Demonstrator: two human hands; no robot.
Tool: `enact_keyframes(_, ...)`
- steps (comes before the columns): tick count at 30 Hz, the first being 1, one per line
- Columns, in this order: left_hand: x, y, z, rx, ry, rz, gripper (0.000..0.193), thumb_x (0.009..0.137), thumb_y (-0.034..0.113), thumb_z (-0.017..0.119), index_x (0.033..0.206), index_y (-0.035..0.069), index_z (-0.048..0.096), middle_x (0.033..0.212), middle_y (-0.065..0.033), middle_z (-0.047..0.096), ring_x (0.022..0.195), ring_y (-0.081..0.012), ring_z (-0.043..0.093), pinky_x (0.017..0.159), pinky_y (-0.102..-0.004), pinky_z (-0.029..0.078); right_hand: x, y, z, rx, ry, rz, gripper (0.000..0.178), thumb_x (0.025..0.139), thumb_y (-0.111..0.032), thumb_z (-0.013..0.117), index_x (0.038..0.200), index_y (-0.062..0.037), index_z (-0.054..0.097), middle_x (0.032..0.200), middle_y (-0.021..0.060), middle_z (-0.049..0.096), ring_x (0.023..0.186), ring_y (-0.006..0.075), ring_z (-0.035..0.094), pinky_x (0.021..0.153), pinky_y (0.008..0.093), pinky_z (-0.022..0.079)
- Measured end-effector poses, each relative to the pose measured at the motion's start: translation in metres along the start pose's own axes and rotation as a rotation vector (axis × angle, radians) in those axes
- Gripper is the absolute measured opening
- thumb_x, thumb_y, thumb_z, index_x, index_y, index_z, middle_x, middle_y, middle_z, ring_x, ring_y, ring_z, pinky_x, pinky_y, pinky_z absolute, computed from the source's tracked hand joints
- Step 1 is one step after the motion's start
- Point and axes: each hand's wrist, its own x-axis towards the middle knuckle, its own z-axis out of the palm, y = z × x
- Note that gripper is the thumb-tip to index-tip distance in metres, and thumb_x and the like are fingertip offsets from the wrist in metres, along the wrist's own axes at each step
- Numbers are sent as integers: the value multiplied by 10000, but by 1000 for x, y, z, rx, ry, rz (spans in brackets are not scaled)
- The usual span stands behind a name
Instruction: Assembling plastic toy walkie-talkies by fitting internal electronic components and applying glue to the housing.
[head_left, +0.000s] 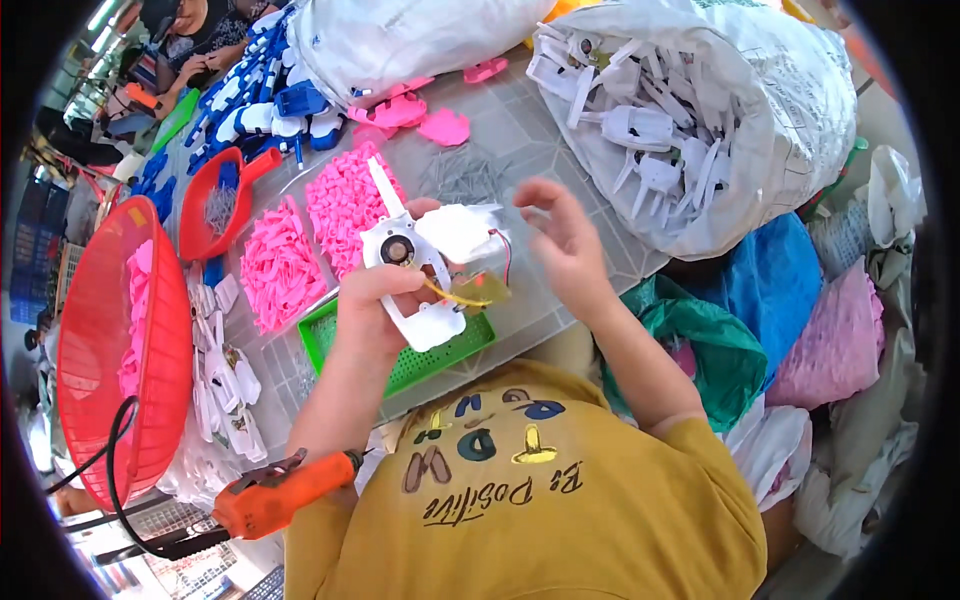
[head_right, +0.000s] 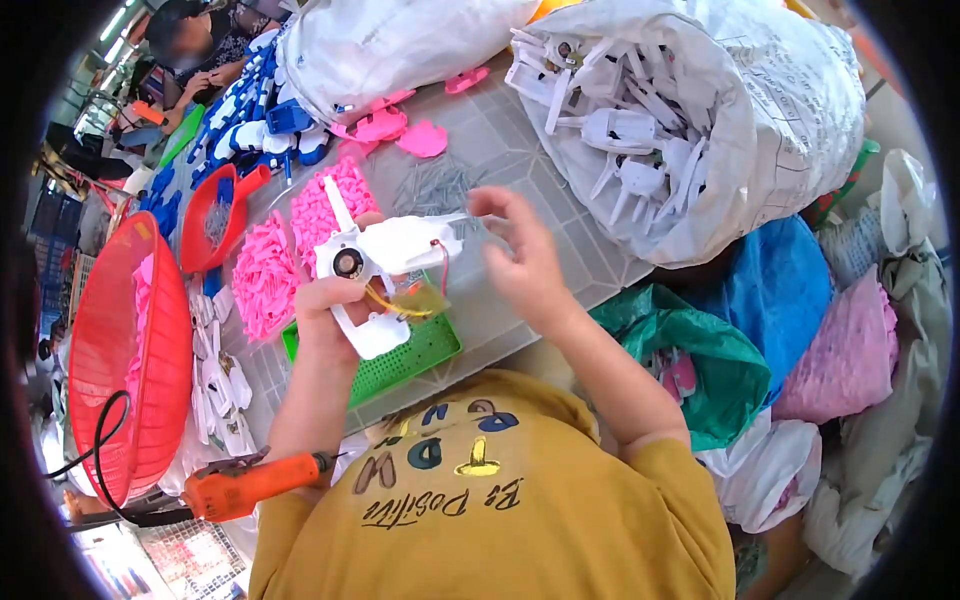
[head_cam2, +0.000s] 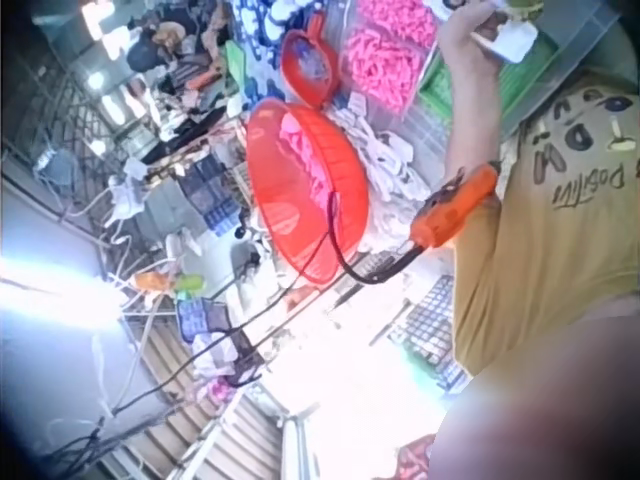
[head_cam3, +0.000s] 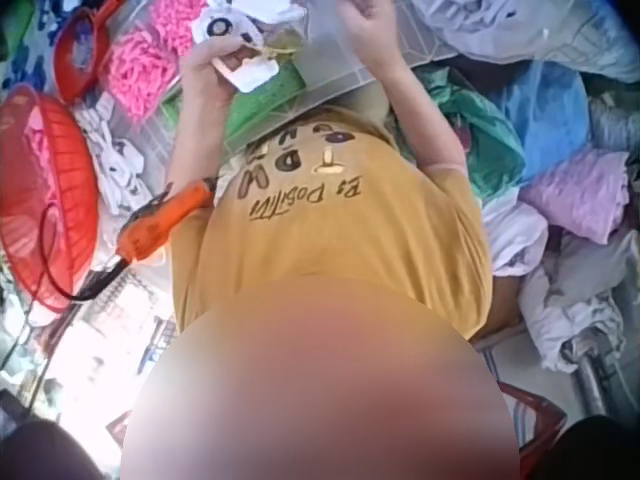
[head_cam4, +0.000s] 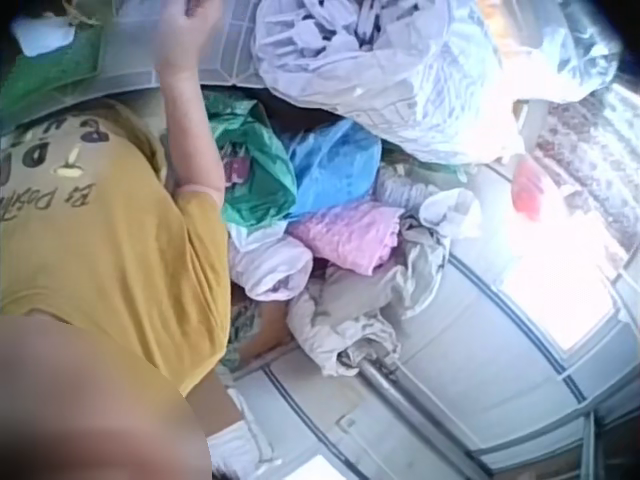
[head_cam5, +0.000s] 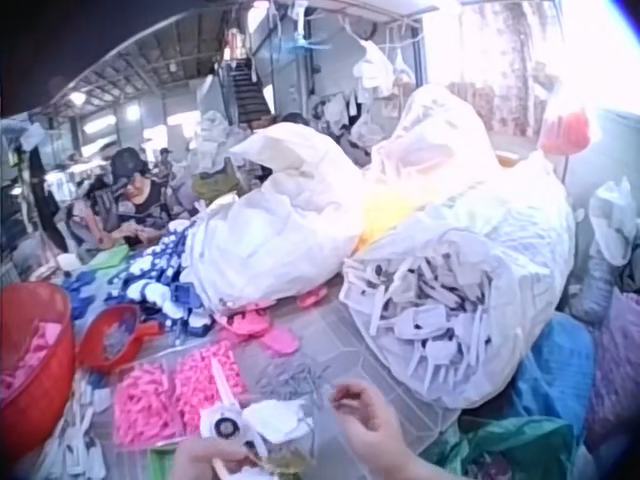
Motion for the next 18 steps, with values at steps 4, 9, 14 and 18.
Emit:
enact_keyframes(4,-3,3,-1,-140,-6,-37,734,585,129,623,1298,-2,508,1122,-200,655,987,-340,679,873,-443,566,-5,2,3,165,-184,92,734,648,-23,475,1380,18,463,1391,156,519,1414,269,372,1203,395,184)
enact_keyframes(9,-4,7,-10,-214,-164,-199,710,555,169,634,1237,-9,554,1077,-195,668,934,-335,686,792,-433,579,18,-27,-8,-73,-357,-14,719,648,-101,466,1355,30,489,1393,145,528,1384,254,412,1195,390,227)
enact_keyframes(14,-7,4,1,-140,4,-101,734,542,227,631,1204,-67,510,978,-219,663,669,-314,688,534,-387,616,10,-34,-4,-149,-441,-75,608,707,-80,463,1301,34,520,1286,132,581,1285,230,505,1139,366,321)
enact_keyframes(18,-4,2,-5,-134,48,143,759,584,225,638,1289,-18,494,1048,-209,665,769,-307,706,590,-366,616,-18,-26,6,-209,43,-53,212,929,-79,475,1107,-5,562,996,41,567,996,124,556,970,287,429)
